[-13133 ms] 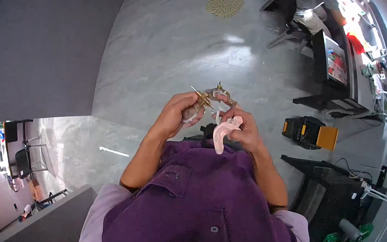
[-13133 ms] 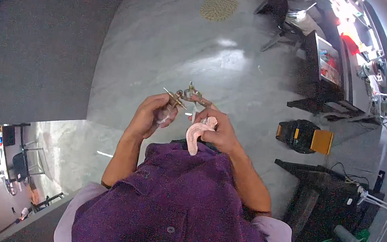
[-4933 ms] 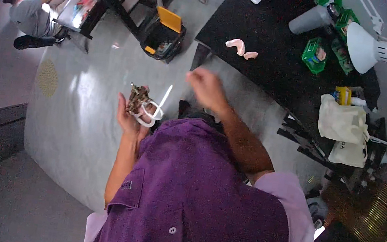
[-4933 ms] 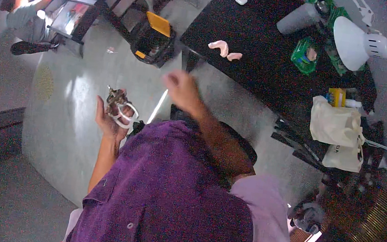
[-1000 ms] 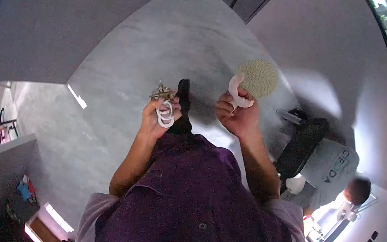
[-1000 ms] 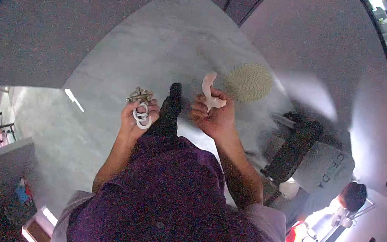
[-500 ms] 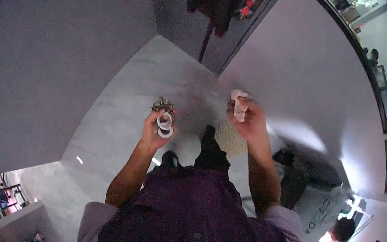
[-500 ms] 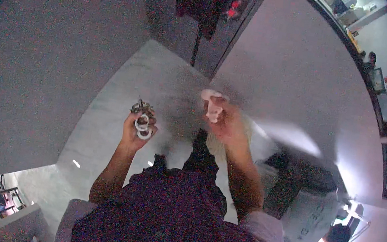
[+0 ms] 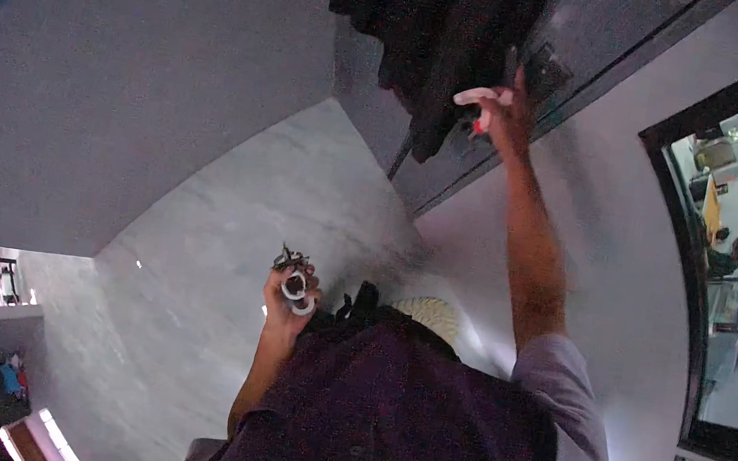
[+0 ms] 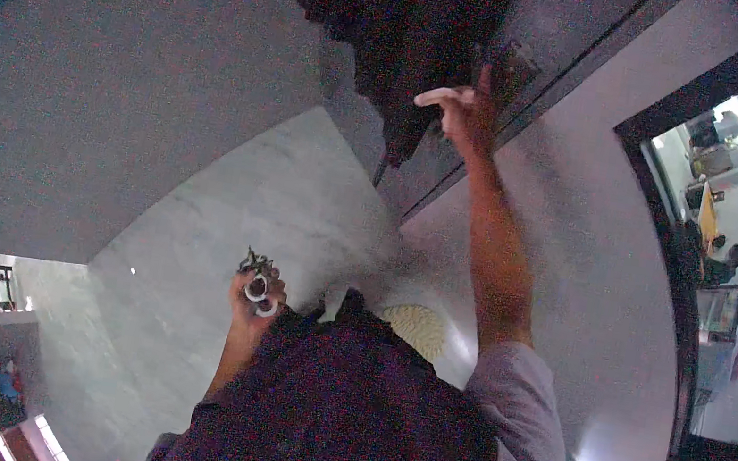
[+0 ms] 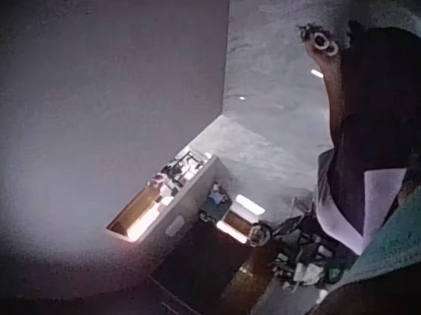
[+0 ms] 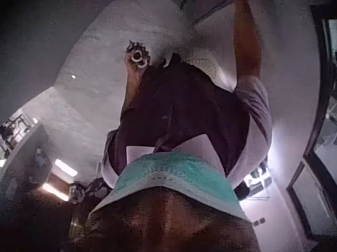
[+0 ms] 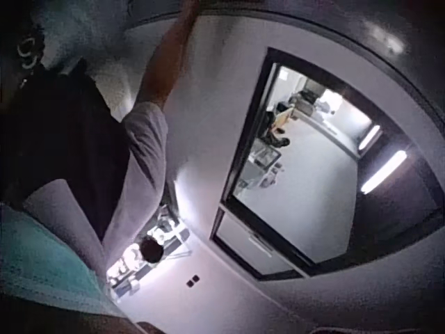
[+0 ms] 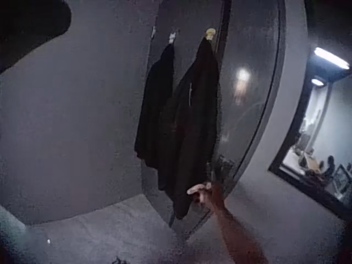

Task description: The person separates a dental cast from an articulator over a trash bin, carries the cast to a sink, washes it under running water, and carries it into another room.

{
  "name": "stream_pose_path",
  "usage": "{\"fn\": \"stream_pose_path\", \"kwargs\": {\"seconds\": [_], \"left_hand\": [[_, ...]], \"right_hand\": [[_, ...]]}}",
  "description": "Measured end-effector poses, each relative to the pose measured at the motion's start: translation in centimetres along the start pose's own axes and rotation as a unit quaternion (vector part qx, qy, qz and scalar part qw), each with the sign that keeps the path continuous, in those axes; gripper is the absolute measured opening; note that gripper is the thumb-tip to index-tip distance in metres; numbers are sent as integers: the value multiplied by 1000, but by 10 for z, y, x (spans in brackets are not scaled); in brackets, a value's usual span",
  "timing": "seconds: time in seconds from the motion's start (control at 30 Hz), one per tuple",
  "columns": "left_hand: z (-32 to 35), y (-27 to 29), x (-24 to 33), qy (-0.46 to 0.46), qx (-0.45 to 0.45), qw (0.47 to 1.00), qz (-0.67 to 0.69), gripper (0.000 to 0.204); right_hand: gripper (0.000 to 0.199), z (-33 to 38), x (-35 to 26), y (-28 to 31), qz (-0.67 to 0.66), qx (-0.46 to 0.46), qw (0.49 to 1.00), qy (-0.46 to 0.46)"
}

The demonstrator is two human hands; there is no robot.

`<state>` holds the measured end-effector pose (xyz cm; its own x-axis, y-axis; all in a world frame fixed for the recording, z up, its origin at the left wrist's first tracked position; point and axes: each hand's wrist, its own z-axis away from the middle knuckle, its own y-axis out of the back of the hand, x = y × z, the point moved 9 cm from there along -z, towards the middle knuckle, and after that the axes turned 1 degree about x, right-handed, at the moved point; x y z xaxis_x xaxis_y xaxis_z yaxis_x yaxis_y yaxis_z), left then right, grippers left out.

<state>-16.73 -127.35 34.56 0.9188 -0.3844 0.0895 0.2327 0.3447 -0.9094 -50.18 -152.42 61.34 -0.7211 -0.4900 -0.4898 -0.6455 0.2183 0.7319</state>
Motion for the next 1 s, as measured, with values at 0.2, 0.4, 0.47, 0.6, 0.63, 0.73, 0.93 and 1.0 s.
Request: {"fn": "stream_pose_path", "kwargs": {"seconds": [0.2, 0.4, 0.47, 0.6, 0.63, 0.73, 0.93, 1.0], "left_hand": [[7, -28, 4, -13, -27, 999, -21, 28], [1, -51, -7, 23, -25, 995, -92, 25], [4, -26, 8, 60, -56, 993, -85, 25], [4, -49, -21, 135, -69, 985, -78, 24], [12, -58, -23, 142, -89, 984, -67, 25], [9, -60, -21, 110, -85, 980, -141, 25], [10, -57, -32, 169, -162, 969, -80, 28], [1, -48, -25, 122, -138, 979, -87, 32]], "right_hand": [[25, 21, 44, 4, -244, 97, 928, -266], [21, 61, 14, -20, -217, 44, 950, -219], [23, 61, -110, -7, -158, 34, 986, -48], [11, 107, -150, -42, -70, 13, 996, 45], [14, 118, -170, -30, -175, 85, 981, 15], [17, 145, -188, -22, -370, 48, 927, -18], [12, 157, -129, 16, -407, 135, 900, -80], [14, 135, -124, 9, -385, 99, 917, -6]]}}
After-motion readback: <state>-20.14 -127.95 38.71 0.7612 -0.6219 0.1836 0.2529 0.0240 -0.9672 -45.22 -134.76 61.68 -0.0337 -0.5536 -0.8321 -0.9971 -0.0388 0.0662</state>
